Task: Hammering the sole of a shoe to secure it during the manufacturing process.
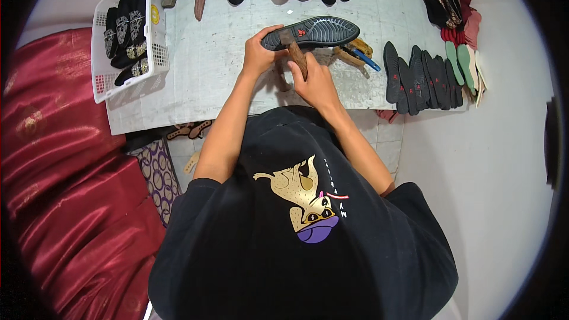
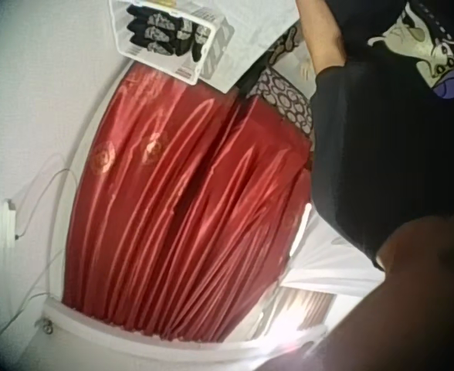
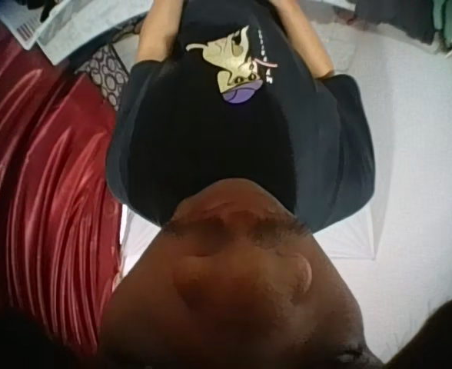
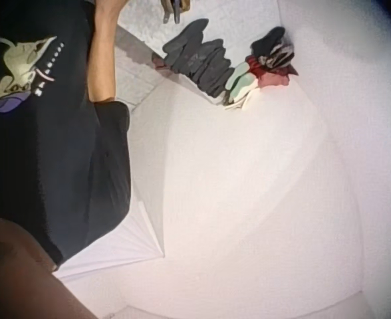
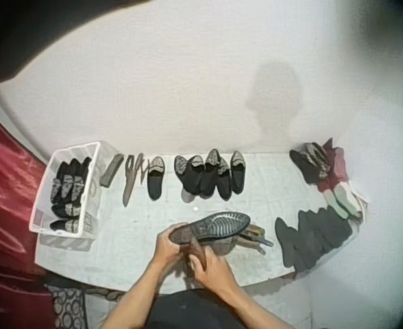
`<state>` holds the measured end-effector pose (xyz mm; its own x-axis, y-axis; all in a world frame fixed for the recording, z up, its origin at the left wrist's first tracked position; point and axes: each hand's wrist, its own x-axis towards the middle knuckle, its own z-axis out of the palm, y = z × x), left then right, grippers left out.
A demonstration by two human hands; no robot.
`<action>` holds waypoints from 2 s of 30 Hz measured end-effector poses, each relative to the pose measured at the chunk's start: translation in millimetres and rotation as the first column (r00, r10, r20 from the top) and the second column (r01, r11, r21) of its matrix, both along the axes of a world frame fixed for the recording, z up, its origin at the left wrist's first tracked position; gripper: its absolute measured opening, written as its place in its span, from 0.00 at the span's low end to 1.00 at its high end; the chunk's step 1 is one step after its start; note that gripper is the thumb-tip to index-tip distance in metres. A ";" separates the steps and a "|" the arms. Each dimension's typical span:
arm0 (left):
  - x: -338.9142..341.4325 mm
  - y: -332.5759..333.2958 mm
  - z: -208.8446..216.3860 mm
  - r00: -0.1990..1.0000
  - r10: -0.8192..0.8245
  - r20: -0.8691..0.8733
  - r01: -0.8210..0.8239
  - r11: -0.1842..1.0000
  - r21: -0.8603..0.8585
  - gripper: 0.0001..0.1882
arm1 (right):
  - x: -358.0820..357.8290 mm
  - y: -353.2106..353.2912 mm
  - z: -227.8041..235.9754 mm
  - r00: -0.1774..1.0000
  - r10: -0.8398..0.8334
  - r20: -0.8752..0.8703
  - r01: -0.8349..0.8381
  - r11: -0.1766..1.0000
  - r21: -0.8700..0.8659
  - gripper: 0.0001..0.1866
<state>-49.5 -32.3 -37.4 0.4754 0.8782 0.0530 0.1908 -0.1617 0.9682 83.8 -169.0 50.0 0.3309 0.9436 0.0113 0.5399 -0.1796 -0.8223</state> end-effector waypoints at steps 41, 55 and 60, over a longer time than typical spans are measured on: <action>15.8 30.0 38.0 0.723 -0.159 -0.672 0.389 0.898 0.206 0.27 | -34.2 9.8 30.5 0.966 -0.241 0.088 0.250 0.963 -0.102 0.23; 21.5 28.1 51.9 0.682 -0.177 -0.710 0.329 0.941 0.082 0.28 | 1.5 -5.3 11.8 0.998 -0.053 0.042 0.054 0.999 -0.006 0.19; 25.0 23.5 58.5 0.656 -0.154 -0.739 0.260 0.965 0.030 0.38 | 19.8 8.0 20.2 0.999 0.037 0.008 -0.037 0.997 -0.064 0.19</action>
<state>-24.5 -8.8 21.0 0.5781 0.7631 -0.2888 0.7688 -0.3907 0.5063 103.7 -160.9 70.2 0.2958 0.9541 -0.0466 0.5548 -0.2113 -0.8047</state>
